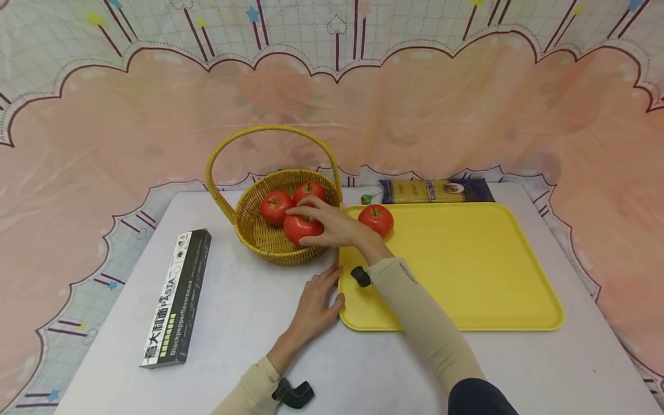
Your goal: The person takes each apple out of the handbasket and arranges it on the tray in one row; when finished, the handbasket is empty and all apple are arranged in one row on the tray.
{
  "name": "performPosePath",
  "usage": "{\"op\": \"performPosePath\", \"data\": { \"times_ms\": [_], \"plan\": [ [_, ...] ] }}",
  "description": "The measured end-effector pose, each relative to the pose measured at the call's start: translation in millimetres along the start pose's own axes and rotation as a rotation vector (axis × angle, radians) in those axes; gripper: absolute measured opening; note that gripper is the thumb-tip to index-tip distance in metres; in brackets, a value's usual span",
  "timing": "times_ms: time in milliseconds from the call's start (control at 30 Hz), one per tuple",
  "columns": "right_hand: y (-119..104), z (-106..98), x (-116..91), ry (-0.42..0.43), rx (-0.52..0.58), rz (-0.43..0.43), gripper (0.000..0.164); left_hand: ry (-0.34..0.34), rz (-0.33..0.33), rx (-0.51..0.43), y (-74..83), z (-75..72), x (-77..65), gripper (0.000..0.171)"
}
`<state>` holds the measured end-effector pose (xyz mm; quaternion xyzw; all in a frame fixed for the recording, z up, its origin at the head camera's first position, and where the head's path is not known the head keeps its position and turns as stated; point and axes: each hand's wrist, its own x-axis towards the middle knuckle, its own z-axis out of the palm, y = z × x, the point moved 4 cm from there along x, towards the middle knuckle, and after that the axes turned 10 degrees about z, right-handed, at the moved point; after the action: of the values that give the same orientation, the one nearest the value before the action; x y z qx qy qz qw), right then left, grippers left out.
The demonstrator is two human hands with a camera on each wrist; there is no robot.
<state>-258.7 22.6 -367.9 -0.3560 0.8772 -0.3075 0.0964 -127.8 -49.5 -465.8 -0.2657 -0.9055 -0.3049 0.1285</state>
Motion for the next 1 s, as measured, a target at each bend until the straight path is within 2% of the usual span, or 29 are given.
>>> {"op": "performPosePath", "data": {
  "times_ms": [333, 533, 867, 1000],
  "plan": [
    [4.5, -11.5, -17.2, 0.069, 0.132, 0.024, 0.060, 0.074, 0.091, 0.028, 2.3, 0.1, -0.9, 0.031],
    [9.1, -19.8, -28.3, 0.137, 0.169, 0.033, 0.061, 0.104, 0.221, 0.008, 9.5, -2.8, 0.7, 0.020],
    [23.2, -33.7, -47.7, 0.225, 0.171, 0.101, 0.059, 0.011, 0.436, -0.042, 23.6, 1.1, 0.5, 0.023],
    [29.9, -38.7, -55.4, 0.259, 0.181, 0.112, 0.059, -0.048, 0.496, -0.064, 28.2, 5.4, -0.4, 0.025]
  ]
}}
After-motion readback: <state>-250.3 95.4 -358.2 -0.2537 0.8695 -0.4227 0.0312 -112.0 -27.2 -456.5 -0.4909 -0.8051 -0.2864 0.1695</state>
